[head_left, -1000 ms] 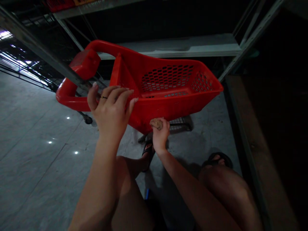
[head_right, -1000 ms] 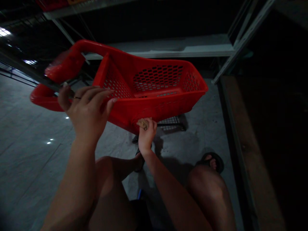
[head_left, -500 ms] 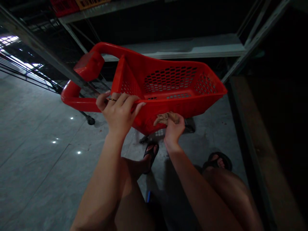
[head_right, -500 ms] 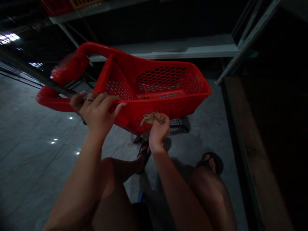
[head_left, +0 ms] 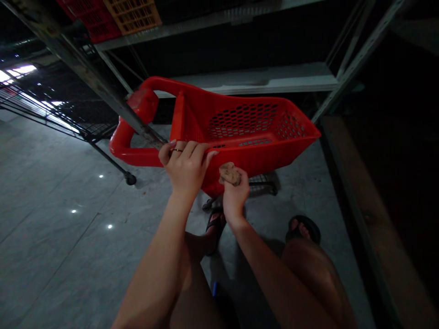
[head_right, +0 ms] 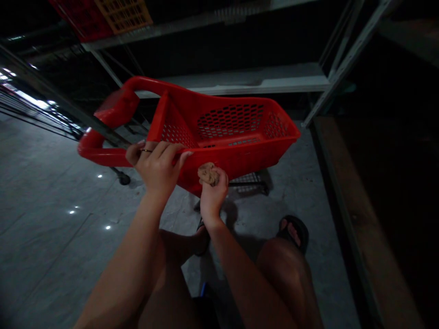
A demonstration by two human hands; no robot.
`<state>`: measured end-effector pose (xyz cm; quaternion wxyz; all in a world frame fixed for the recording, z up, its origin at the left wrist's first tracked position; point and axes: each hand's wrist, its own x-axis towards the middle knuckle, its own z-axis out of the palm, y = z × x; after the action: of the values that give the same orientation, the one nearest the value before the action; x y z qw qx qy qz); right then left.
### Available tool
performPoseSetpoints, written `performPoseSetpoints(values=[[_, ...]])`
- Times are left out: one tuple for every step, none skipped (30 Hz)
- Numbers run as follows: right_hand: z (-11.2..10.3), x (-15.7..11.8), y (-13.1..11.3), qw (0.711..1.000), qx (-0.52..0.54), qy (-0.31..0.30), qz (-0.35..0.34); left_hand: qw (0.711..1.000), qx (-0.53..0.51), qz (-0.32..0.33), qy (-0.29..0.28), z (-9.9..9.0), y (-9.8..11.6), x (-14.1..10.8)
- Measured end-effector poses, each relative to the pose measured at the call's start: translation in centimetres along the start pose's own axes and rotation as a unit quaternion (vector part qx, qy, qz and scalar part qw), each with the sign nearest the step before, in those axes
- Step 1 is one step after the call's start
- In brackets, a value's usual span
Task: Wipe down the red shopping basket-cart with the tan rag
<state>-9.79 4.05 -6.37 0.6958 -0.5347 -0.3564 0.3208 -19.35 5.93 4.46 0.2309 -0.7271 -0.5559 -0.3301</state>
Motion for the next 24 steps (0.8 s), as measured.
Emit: performPoseSetpoints(values=[[-0.2, 0.6, -0.3, 0.999, 0.019, 0.027, 0.018, 1.000, -0.014, 0.007, 0.002, 0.0, -0.1, -0.1], [-0.4, 1.5, -0.7, 0.998, 0.036, 0.053, 0.026, 0.999, -0.032, 0.021, 0.008, 0.0, -0.3, -0.2], [-0.8, 2.6, -1.1, 0.996, 0.047, 0.078, 0.023, 0.997, -0.056, 0.040, 0.022, -0.1, -0.6, -0.3], [-1.3, 3.9, -1.6, 0.993, 0.053, 0.103, 0.007, 0.994, -0.080, 0.057, 0.049, -0.3, -0.9, -0.4], [-1.8, 5.3, -1.9, 0.990, 0.052, 0.130, -0.014, 0.989, -0.096, 0.066, 0.086, -0.6, -1.2, -0.6], [-2.3, 6.5, -2.2, 0.986, 0.047, 0.155, -0.038, 0.985, -0.098, 0.058, 0.132, -1.0, -1.7, -0.8], [-2.8, 7.7, -2.4, 0.981, 0.041, 0.177, -0.061, 0.979, -0.083, 0.034, 0.182, -1.5, -2.2, -0.9], [-3.2, 8.7, -2.5, 0.977, 0.034, 0.196, -0.081, 0.971, -0.055, -0.002, 0.231, -2.0, -2.8, -1.0], [-3.6, 9.4, -2.5, 0.973, 0.028, 0.210, -0.096, 0.962, -0.022, -0.040, 0.269, -2.5, -3.4, -1.1], [-4.0, 10.0, -2.5, 0.971, 0.023, 0.216, -0.104, 0.955, 0.005, -0.070, 0.290, -2.8, -4.0, -1.1], [-4.3, 10.4, -2.4, 0.971, 0.020, 0.216, -0.104, 0.952, 0.021, -0.086, 0.292, -3.1, -4.6, -1.0], [-4.5, 10.6, -2.4, 0.972, 0.019, 0.213, -0.100, 0.954, 0.029, -0.090, 0.283, -3.1, -5.1, -1.0], [-4.6, 10.7, -2.3, 0.973, 0.017, 0.209, -0.091, 0.959, 0.033, -0.091, 0.267, -3.1, -5.5, -0.9], [-4.6, 10.8, -2.3, 0.975, 0.014, 0.205, -0.081, 0.963, 0.038, -0.093, 0.251, -2.9, -5.7, -0.8], [-4.6, 10.8, -2.3, 0.977, 0.010, 0.200, -0.071, 0.964, 0.043, -0.101, 0.242, -2.6, -5.8, -0.6], [-4.5, 10.7, -2.4, 0.978, 0.006, 0.196, -0.065, 0.962, 0.048, -0.114, 0.244, -2.2, -5.7, -0.5], [-4.3, 10.6, -2.5, 0.980, 0.002, 0.189, -0.063, 0.958, 0.049, -0.130, 0.252, -1.9, -5.5, -0.3], [-3.9, 10.4, -2.8, 0.982, -0.002, 0.176, -0.067, 0.954, 0.044, -0.143, 0.261, -1.5, -5.2, -0.1], [-3.5, 10.0, -3.2, 0.985, -0.007, 0.157, -0.073, 0.951, 0.035, -0.150, 0.267, -1.1, -4.8, 0.1], [-2.9, 9.5, -3.7, 0.988, -0.012, 0.128, -0.083, 0.951, 0.025, -0.154, 0.269, -0.8, -4.4, 0.3], [-2.2, 8.8, -4.4, 0.991, -0.018, 0.090, -0.095, 0.951, 0.014, -0.158, 0.267, -0.5, -4.0, 0.5], [-1.5, 7.9, -5.1, 0.993, -0.025, 0.043, -0.109, 0.952, 0.003, -0.162, 0.261, -0.3, -3.6, 0.7], [-0.7, 7.1, -6.0, 0.992, -0.034, -0.006, -0.125, 0.953, -0.010, -0.167, 0.252, -0.1, -3.2, 0.9], [0.0, 6.3, -6.8, 0.988, -0.041, -0.045, -0.143, 0.955, -0.024, -0.172, 0.240, 0.1, -2.7, 1.1]])
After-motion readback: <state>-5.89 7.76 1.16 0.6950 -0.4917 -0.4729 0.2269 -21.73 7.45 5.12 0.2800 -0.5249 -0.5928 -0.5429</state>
